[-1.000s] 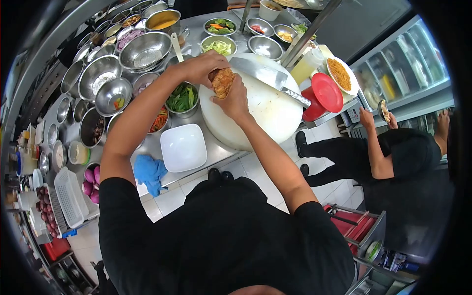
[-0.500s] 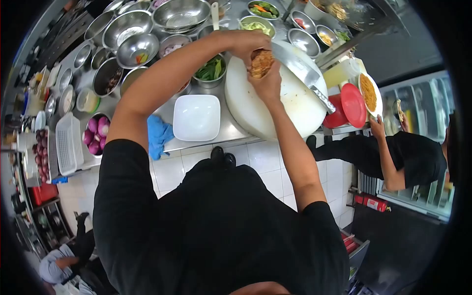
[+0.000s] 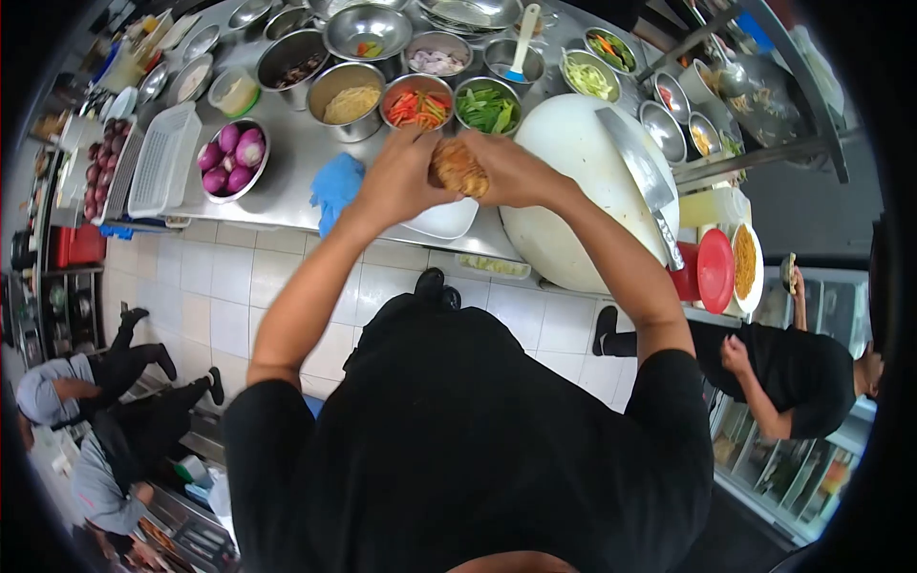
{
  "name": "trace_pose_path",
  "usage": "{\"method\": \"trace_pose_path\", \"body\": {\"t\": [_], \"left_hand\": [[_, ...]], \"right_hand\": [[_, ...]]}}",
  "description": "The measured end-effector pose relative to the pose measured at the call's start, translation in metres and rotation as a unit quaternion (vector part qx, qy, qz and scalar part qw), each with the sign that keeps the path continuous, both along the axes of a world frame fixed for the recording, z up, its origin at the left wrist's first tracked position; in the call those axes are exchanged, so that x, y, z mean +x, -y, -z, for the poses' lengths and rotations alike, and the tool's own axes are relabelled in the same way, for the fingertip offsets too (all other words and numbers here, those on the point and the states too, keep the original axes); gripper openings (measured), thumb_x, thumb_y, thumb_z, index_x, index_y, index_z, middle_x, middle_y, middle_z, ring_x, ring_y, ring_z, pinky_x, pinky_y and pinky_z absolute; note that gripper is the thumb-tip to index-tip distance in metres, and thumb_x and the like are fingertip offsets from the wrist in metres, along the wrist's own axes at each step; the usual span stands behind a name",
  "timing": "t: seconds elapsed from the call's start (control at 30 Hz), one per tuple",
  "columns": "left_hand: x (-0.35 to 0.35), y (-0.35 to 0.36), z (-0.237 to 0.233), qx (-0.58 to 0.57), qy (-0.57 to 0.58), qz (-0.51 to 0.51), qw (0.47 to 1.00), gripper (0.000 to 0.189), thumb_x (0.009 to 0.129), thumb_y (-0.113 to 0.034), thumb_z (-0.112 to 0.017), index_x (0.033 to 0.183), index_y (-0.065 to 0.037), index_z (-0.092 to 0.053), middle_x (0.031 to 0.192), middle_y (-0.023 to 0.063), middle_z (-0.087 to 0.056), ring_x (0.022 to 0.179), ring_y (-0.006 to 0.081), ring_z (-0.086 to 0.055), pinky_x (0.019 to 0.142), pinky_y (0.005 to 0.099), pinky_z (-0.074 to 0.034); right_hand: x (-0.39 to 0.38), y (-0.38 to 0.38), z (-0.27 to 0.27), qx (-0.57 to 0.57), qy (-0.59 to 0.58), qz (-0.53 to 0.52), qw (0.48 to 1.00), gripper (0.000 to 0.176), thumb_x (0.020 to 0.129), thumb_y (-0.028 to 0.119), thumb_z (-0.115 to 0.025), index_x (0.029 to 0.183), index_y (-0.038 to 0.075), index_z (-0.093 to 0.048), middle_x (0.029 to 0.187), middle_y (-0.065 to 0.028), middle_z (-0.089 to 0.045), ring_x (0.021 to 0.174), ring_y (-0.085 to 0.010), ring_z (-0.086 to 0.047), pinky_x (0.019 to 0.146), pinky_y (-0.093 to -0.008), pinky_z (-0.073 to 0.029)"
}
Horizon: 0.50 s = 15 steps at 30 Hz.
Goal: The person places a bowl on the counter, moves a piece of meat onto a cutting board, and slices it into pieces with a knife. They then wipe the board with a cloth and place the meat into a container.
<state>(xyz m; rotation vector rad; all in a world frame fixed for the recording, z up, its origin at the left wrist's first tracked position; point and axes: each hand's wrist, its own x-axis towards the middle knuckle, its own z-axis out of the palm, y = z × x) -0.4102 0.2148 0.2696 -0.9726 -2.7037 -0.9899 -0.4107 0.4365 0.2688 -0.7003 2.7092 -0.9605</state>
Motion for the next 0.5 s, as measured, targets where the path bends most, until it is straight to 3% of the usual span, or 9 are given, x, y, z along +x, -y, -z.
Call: {"method": "trace_pose_path", "body": {"t": [0.07,0.17,0.27,0.37,0.5], "left_hand": [[0.017,0.014,0.044,0.021,0.026,-0.057,0.998,0.076,0.062,-0.029,-0.093,0.123,0.004,-0.062,0.112,0.0205,-0.061,0.107,0.038,-0.058,0.095,0.0449,-0.047],[0.031,0.017,0.093,0.06,0.047,-0.131,0.988,0.077,0.062,-0.028,-0.093,0.123,0.005,-0.061,0.111,0.0205,-0.061,0.107,0.0382,-0.058,0.095,0.0444,-0.047],[0.036,0.014,0.101,0.074,0.024,-0.157,0.985,0.073,0.06,-0.026,-0.094,0.118,0.004,-0.061,0.11,0.0208,-0.06,0.107,0.04,-0.056,0.094,0.0454,-0.047],[0.038,0.009,0.099,0.012,0.04,-0.163,0.986,0.068,0.06,-0.025,-0.093,0.113,0.003,-0.061,0.112,0.021,-0.061,0.109,0.0403,-0.057,0.096,0.0452,-0.048],[0.036,0.01,0.097,-0.011,0.071,-0.161,0.984,0.075,0.06,-0.026,-0.093,0.121,0.002,-0.059,0.114,0.0208,-0.06,0.111,0.0399,-0.057,0.097,0.0453,-0.047]], "right_hand": [[-0.016,0.018,0.018,0.131,0.025,-0.131,0.982,0.063,0.069,0.012,-0.081,0.121,0.002,-0.046,0.111,-0.0252,-0.062,0.112,-0.0444,-0.057,0.091,-0.0492,-0.049],[-0.031,0.037,0.043,0.202,0.005,-0.201,0.958,0.061,0.068,0.007,-0.079,0.119,0.004,-0.046,0.111,-0.023,-0.061,0.113,-0.0435,-0.056,0.093,-0.0488,-0.049],[-0.033,0.042,0.053,0.217,0.012,-0.212,0.953,0.058,0.07,0.006,-0.078,0.118,0.005,-0.046,0.113,-0.0213,-0.061,0.113,-0.0435,-0.056,0.095,-0.0487,-0.049],[-0.032,0.04,0.071,0.196,0.003,-0.218,0.956,0.058,0.07,0.007,-0.078,0.118,0.005,-0.046,0.113,-0.0197,-0.061,0.113,-0.0425,-0.056,0.097,-0.048,-0.047],[-0.029,0.04,0.069,0.163,-0.01,-0.206,0.965,0.059,0.07,0.008,-0.08,0.118,0.004,-0.046,0.113,-0.02,-0.061,0.114,-0.0422,-0.056,0.099,-0.0482,-0.046]]}}
